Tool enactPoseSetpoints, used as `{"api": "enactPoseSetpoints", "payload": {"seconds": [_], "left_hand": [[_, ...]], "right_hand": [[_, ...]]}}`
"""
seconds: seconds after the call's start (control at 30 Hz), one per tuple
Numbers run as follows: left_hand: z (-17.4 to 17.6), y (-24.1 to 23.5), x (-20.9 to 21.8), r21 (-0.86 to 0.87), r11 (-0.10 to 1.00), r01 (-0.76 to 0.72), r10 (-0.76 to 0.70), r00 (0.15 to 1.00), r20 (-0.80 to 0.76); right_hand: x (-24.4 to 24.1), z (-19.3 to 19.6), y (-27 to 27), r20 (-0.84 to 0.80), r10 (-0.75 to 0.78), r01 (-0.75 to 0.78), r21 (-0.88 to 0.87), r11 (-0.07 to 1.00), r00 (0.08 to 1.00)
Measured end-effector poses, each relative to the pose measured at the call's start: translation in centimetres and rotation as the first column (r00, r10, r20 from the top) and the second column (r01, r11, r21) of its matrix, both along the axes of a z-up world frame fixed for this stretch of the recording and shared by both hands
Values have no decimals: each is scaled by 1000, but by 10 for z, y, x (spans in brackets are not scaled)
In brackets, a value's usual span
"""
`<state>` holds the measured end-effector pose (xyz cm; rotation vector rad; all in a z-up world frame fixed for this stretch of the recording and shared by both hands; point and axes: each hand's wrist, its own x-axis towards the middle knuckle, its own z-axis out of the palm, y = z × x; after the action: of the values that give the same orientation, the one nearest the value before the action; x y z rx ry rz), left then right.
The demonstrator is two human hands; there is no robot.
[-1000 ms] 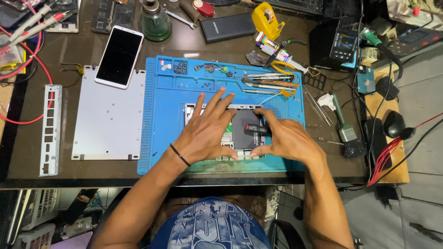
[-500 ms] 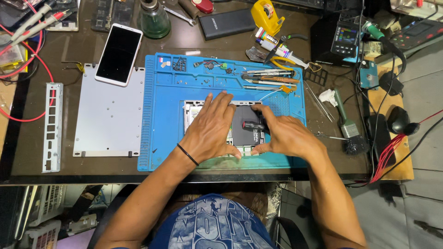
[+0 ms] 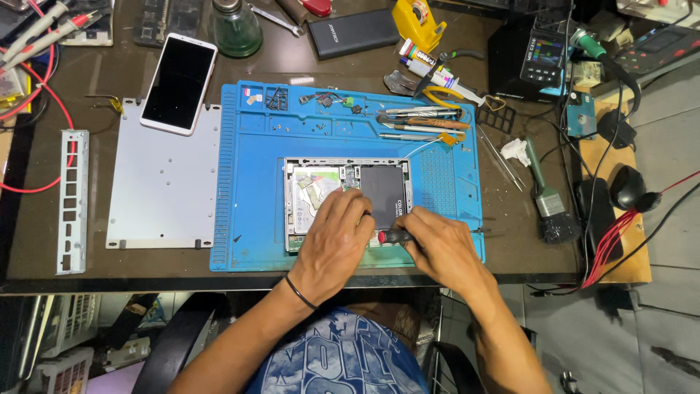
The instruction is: The person uses a screwdriver to remove screws from a hard drive enclosure and then detaches the hard drive from the circuit board. They place the hard drive on the table and continue to remove screws from the enclosure.
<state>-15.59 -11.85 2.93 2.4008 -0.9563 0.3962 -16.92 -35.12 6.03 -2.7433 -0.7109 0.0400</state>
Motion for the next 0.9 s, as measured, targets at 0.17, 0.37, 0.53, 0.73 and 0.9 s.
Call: {"api": "enactPoseSetpoints", "payload": {"seconds": [0.17,0.37,0.53,0.73,0.9], "left_hand": [[-12,-7,-13,-108,988,-109,121,986,111],[-16,-11,-14,-217,968,-129,163,976,146],[-15,-15,-16,-245,959,-144,170,982,86],[-21,-16,-15,-212,966,-146,163,984,68],[-19,-16,-15,-199,971,-135,152,985,77]], "right_hand": [[-5,-3,10,126,-10,6,37,999,992],[-3,-12,13,217,7,-20,57,998,976],[-2,-1,18,188,-2,-13,81,997,982],[1,0,18,153,2,-19,109,994,988],[3,-5,15,147,30,-39,58,998,989]]}}
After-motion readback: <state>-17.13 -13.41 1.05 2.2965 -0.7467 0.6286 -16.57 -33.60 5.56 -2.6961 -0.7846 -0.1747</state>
